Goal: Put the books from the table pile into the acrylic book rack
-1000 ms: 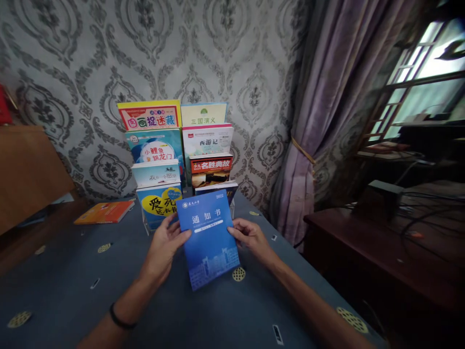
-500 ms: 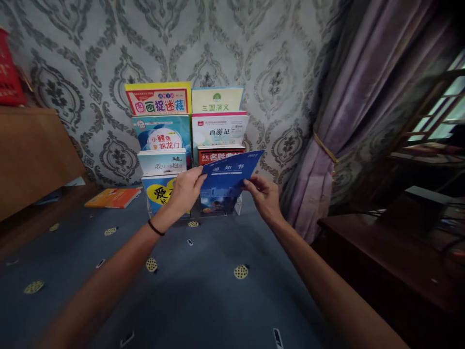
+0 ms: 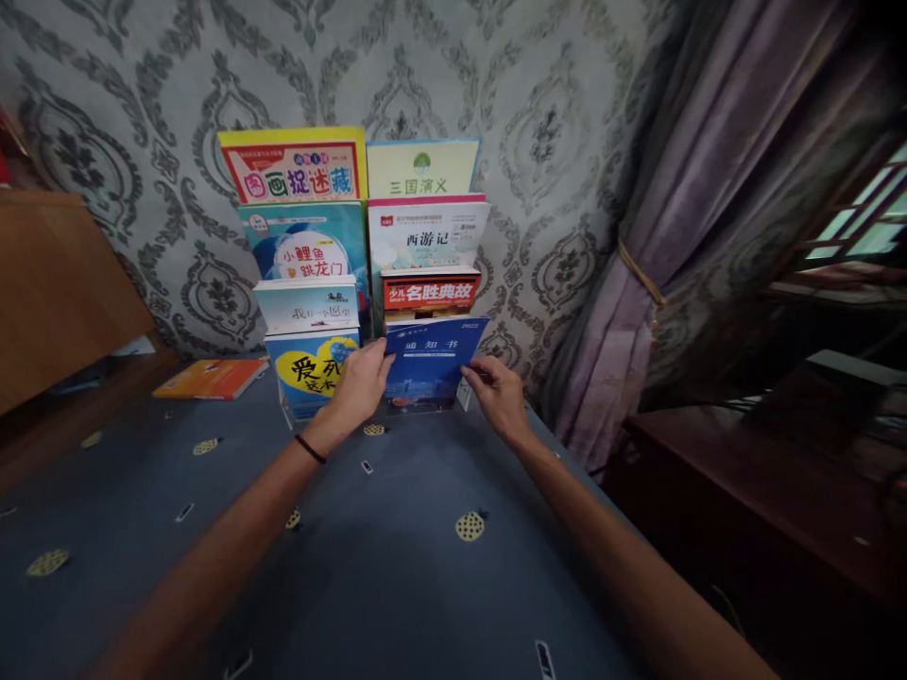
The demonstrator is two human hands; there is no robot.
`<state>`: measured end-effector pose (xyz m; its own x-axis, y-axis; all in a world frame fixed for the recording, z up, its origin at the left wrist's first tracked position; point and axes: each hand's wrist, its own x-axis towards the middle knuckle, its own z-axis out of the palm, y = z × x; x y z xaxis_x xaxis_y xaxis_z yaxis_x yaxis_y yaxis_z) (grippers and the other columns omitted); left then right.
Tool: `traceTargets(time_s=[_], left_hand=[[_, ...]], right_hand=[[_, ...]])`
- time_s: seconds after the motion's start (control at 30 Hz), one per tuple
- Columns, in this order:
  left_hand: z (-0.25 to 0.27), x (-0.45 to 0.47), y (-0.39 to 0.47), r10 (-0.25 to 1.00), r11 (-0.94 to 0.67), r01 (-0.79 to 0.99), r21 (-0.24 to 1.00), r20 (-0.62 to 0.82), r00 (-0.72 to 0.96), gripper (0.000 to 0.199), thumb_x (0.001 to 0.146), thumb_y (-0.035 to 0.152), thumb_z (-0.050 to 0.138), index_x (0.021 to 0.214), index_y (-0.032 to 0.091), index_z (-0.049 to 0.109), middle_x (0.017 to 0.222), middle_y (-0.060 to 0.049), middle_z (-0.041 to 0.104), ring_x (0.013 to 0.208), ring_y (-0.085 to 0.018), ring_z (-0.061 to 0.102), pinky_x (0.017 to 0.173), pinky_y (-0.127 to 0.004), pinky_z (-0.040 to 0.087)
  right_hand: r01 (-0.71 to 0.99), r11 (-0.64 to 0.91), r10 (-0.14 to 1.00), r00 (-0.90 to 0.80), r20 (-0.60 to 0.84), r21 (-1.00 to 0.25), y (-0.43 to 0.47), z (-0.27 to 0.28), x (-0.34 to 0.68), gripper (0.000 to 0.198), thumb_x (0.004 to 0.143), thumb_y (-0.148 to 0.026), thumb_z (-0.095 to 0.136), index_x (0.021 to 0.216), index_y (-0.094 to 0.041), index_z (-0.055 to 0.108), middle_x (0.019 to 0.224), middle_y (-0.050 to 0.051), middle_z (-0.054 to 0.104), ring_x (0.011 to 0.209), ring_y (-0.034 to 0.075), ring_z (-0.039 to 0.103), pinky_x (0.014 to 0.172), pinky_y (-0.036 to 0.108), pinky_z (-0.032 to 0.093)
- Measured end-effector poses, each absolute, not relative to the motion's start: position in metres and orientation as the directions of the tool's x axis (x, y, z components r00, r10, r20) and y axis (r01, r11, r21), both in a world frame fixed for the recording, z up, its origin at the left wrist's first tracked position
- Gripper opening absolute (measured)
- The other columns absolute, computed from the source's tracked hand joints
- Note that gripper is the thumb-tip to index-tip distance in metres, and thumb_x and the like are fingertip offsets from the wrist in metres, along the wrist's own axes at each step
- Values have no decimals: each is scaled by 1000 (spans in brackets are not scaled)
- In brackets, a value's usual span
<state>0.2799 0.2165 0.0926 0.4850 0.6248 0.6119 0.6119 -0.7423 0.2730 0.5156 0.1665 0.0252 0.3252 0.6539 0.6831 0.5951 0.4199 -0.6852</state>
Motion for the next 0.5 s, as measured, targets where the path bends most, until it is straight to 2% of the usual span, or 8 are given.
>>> traceTargets(time_s=[0.07, 0.17, 0.4, 0.5], left_hand=[[92, 282, 214, 692, -677, 690, 257, 541, 477, 14, 100, 16, 49, 105, 13, 62, 103, -13, 73, 95, -24, 70, 82, -32, 52], [91, 286, 209, 768, -593, 766, 248, 460, 446, 18, 101, 19, 48, 113, 11, 59, 99, -16, 73, 92, -27, 72, 80, -34, 53], [82, 294, 205, 848, -481, 824, 298, 396, 352, 24, 103, 20, 47, 125, 10, 45, 93, -15, 74, 89, -26, 74, 75, -31, 52], [82, 296, 204, 869, -446, 849, 284, 366, 334, 29, 104, 21, 44, 130, 9, 39, 94, -16, 74, 91, -27, 74, 75, -32, 52]], right_hand=[[643, 382, 657, 316, 685, -663, 166, 21, 516, 25, 83, -43, 62, 82, -20, 71, 81, 6, 71, 75, 22, 64, 74, 36, 52], [703, 326, 670, 300, 679, -632, 166, 18, 517, 23, 84, -39, 58, 83, -20, 72, 81, 6, 73, 75, 22, 64, 72, 35, 51], [812, 172, 704, 295, 646, -558, 166, 11, 517, 23, 87, -34, 55, 86, -20, 74, 85, 8, 76, 78, 24, 67, 74, 34, 48], [842, 106, 722, 300, 623, -528, 165, 12, 517, 23, 88, -33, 54, 87, -21, 74, 86, 8, 76, 78, 24, 67, 72, 32, 47]])
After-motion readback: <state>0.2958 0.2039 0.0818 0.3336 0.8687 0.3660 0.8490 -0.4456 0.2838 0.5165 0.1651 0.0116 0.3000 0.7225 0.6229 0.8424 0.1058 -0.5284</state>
